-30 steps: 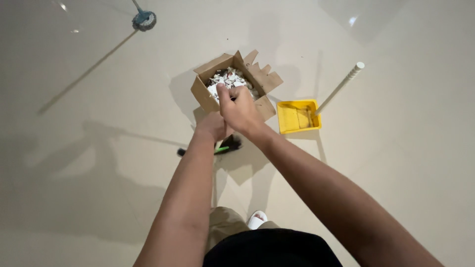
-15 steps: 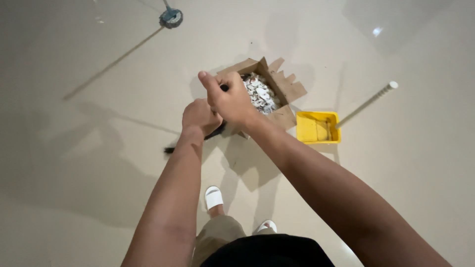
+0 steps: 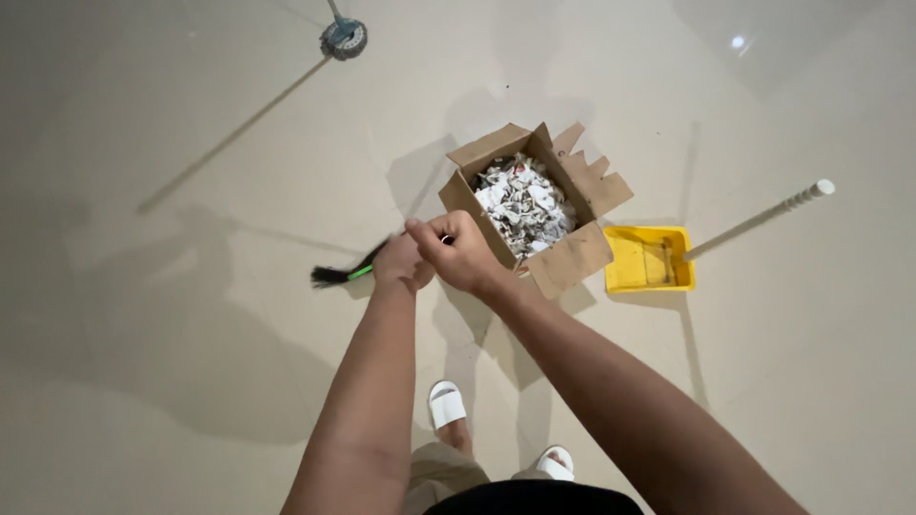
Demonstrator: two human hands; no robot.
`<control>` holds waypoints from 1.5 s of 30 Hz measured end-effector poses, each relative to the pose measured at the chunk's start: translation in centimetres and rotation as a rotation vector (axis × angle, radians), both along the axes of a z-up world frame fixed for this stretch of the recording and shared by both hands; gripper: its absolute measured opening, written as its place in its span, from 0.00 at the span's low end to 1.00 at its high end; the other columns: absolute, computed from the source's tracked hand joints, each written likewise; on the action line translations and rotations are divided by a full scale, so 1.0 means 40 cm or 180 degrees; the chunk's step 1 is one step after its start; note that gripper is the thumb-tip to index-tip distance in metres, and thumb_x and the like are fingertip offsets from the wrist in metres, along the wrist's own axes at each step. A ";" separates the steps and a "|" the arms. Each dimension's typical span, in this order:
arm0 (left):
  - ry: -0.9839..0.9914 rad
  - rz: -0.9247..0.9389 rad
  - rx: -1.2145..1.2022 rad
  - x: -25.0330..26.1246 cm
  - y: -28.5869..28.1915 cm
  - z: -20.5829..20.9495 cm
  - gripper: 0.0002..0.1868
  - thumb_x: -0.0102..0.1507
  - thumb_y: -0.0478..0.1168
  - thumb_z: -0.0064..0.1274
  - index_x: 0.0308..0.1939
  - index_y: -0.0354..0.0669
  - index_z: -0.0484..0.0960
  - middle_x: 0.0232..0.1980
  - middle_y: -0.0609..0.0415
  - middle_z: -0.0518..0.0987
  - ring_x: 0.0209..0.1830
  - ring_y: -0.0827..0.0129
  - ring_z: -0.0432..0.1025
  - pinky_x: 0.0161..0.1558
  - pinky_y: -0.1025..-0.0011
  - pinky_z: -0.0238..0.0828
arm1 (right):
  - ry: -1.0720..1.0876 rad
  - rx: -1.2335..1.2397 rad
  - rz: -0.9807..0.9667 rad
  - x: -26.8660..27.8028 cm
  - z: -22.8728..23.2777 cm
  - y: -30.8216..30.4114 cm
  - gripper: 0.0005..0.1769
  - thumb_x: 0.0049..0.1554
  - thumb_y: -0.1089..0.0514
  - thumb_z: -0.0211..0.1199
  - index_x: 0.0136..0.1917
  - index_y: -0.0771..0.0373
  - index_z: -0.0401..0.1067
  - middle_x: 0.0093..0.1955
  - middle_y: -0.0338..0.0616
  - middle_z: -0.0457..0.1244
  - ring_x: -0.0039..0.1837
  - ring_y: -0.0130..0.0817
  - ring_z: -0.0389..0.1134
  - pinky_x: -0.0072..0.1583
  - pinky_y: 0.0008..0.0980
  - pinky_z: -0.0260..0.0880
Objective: Assembling a broom and handling a dustpan next to a box of paper scraps.
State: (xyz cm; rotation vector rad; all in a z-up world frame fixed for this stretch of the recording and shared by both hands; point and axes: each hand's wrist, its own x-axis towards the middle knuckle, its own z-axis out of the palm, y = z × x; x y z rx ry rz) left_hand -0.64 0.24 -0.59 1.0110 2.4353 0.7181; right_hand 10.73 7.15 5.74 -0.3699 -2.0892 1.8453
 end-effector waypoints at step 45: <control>0.0340 0.0542 -0.0253 -0.127 -0.125 0.055 0.24 0.69 0.54 0.38 0.42 0.44 0.86 0.44 0.42 0.84 0.49 0.45 0.77 0.51 0.52 0.72 | 0.0356 0.0140 -0.0034 -0.148 0.119 -0.095 0.27 0.65 0.50 0.59 0.28 0.68 0.71 0.25 0.35 0.62 0.31 0.19 0.59 0.35 0.28 0.60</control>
